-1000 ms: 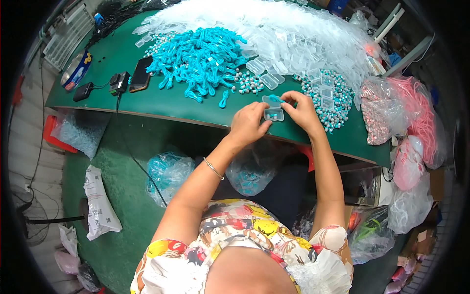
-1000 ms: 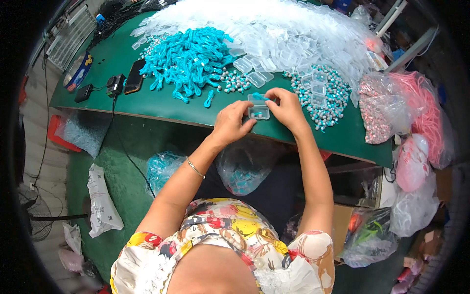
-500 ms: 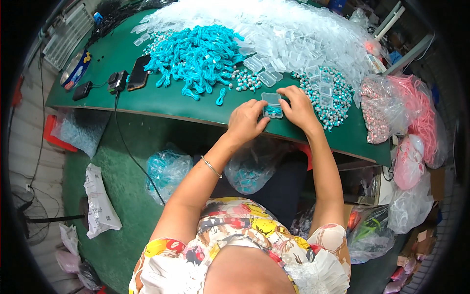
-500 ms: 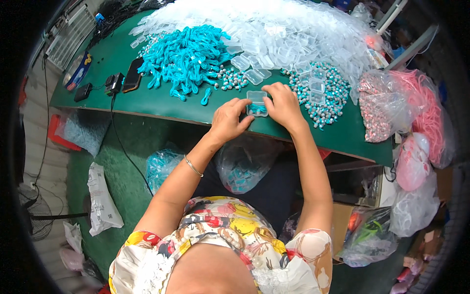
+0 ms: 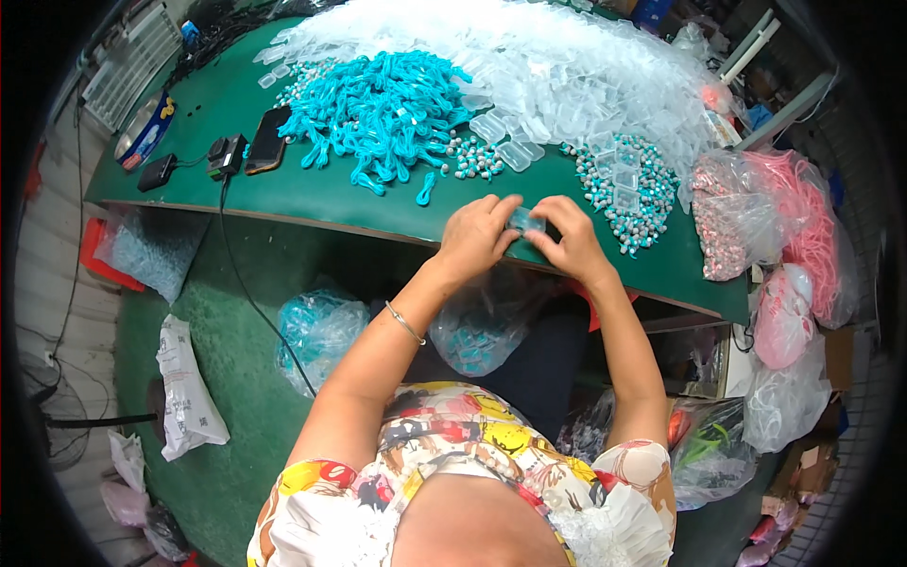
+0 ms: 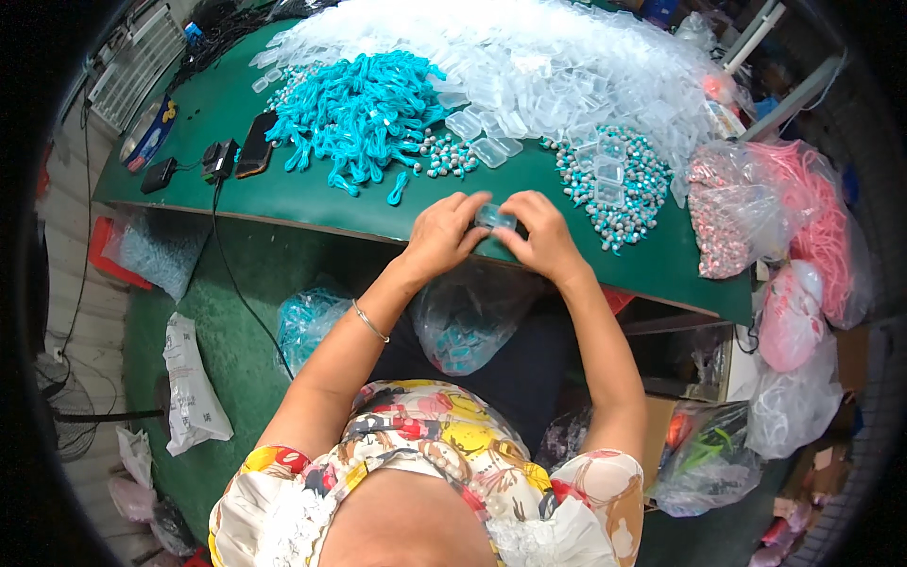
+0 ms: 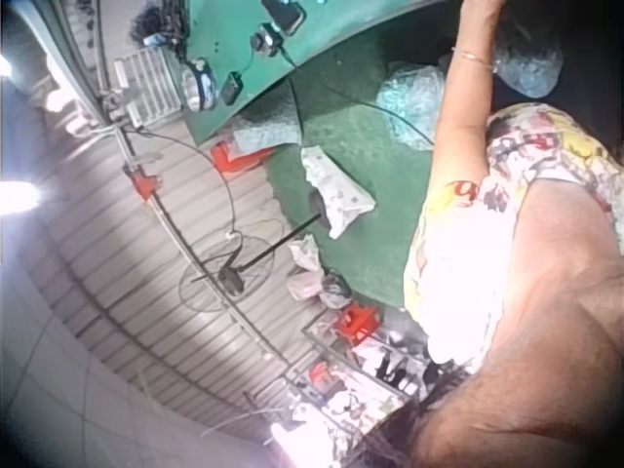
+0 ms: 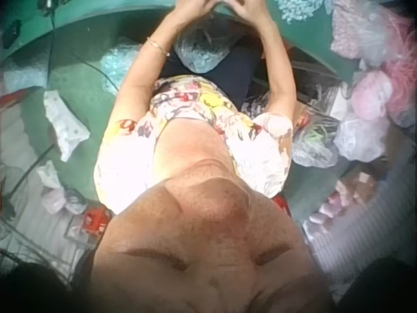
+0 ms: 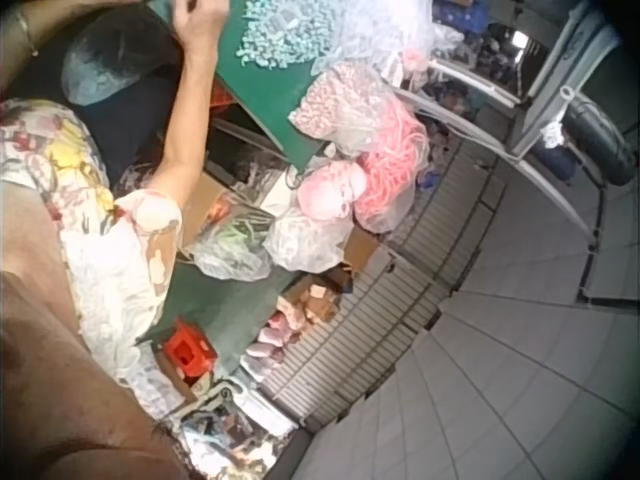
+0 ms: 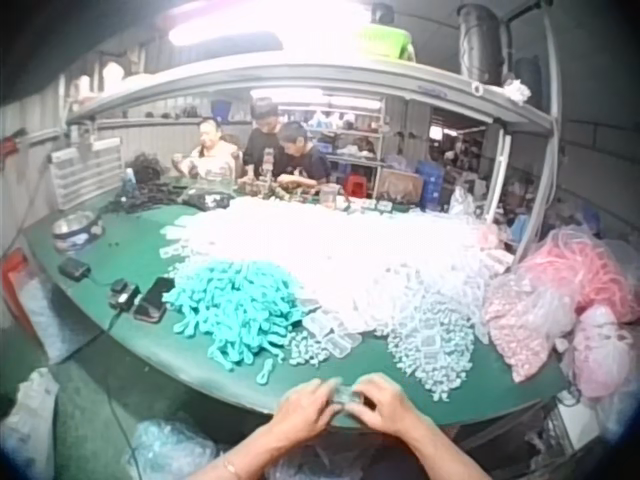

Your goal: The person sits at a green workbench and repeatedly picks up small teal plastic components and clear plastic containers. They place the components into the containers and close the lids, then set the filled containers aside. The workspace is cluttered with piles of teal and pink components and empty packaging.

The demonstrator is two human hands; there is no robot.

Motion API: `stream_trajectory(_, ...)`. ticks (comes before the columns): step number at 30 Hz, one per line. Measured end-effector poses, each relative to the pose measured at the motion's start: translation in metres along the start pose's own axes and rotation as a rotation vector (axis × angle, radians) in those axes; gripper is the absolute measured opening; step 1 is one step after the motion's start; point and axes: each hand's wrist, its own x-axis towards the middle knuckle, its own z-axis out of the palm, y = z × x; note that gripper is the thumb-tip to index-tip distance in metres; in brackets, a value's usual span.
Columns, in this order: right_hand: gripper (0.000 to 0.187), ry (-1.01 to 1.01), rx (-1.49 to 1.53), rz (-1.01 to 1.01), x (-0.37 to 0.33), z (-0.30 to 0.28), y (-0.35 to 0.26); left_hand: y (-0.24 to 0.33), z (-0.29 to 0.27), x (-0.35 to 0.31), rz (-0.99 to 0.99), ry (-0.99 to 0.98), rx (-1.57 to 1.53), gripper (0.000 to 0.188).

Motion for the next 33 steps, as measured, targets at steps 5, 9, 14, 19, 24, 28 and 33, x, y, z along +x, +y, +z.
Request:
stream_trajectory(5,0.027,0.072,0.023,0.062,-0.008,0.014,0.001,0.0,0.005,-0.001,0.011,0.006,0.062,0.019)
stream_trajectory(9,0.016,0.021,0.193,0.194,-0.004,0.016,-0.011,-0.007,-0.002,-0.005,-0.038,-0.038,-0.039,0.017)
stream_trajectory(14,0.022,-0.155,0.689,0.389,0.023,0.012,0.026,0.002,0.001,-0.009,-0.017,0.073,-0.041,0.016)
stream_trajectory(19,0.035,0.172,-0.433,0.112,0.064,0.044,0.06,0.03,0.004,-0.041,0.184,-0.003,0.006,0.021)
stream_trajectory(24,0.025,0.088,-0.518,0.065,0.061,0.046,0.057,0.024,0.018,-0.075,0.131,-0.209,0.034,0.021)
stream_trajectory(28,0.019,0.351,-0.396,0.111,0.042,0.021,0.06,0.02,-0.009,-0.066,0.131,0.01,0.001,0.017)
stream_trajectory(33,0.016,0.521,-0.063,0.509,0.018,0.003,0.056,-0.019,-0.057,-0.027,-0.16,0.245,0.3,0.025)
